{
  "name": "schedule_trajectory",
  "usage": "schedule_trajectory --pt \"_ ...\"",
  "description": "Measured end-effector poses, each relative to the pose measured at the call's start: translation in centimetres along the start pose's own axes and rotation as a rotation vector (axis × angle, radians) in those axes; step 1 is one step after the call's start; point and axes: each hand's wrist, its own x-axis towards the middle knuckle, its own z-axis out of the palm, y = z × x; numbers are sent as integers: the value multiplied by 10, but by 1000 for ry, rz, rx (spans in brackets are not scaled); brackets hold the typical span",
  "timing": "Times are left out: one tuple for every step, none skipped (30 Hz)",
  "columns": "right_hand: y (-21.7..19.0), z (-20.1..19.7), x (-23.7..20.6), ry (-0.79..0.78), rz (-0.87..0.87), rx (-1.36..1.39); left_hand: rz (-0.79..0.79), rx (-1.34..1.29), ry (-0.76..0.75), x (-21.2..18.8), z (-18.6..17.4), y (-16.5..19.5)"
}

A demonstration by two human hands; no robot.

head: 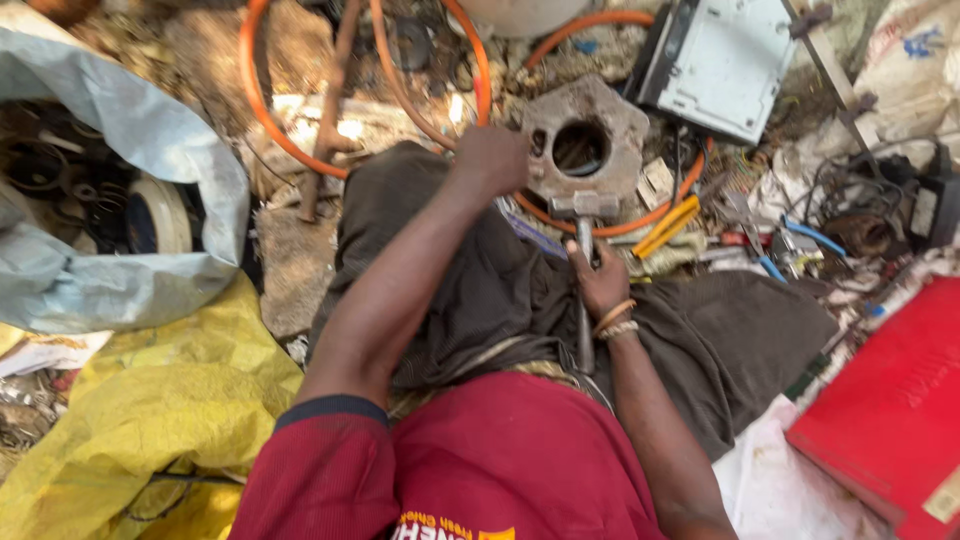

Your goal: The person sits on the ground and uses pliers and a screwdriver to disassemble a small cylindrical electrical component. They then use a hammer and a metal rod to strike a metal block on the ground, followed by using pliers to manipulate a copper wire.

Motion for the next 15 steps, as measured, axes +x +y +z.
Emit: schedule_trajectory --pt "-5 -2 -1 70 -56 17 4 -86 -31 -7 -2 -3" --pt "-11 -3 -3 136 -144 52 -11 -151 -38 -14 -7 -10" --pt "-19 -6 0 228 -246 89 26 -216 18 -18 -12 -15" --pt "-30 -9 3 197 -264 236 80 -287 59 -28 -14 -17" --pt "-40 -12 2 154 -255 379 132 -369 73 -38 -15 -18" --pt "-53 -15 2 100 -231 518 165 -466 61 -47 -15 -19" --pt "-65 -17 -1 29 -217 684 191 -559 59 -56 -16 -21" --pt "-78 -19 -5 -36 -228 854 226 -638 80 -60 -18 -23" --pt "-92 -21 -7 -103 -252 1023 314 -744 141 -64 -19 -26" --pt "-104 -22 -11 -117 -276 1076 395 -850 197 -69 -19 -27" --pt "-114 -23 -20 -137 -285 1131 466 -959 244 -76 -18 -29" --pt "-124 -23 -28 -155 -288 1187 431 -946 218 -81 -18 -31" --pt "-132 -22 -36 -145 -343 1141 407 -932 191 -86 -17 -31" --pt "-139 -22 -43 -131 -405 1093 390 -916 167 -89 -16 -31" --pt "-144 -21 -48 -119 -463 1043 434 -904 230 -92 -15 -31"
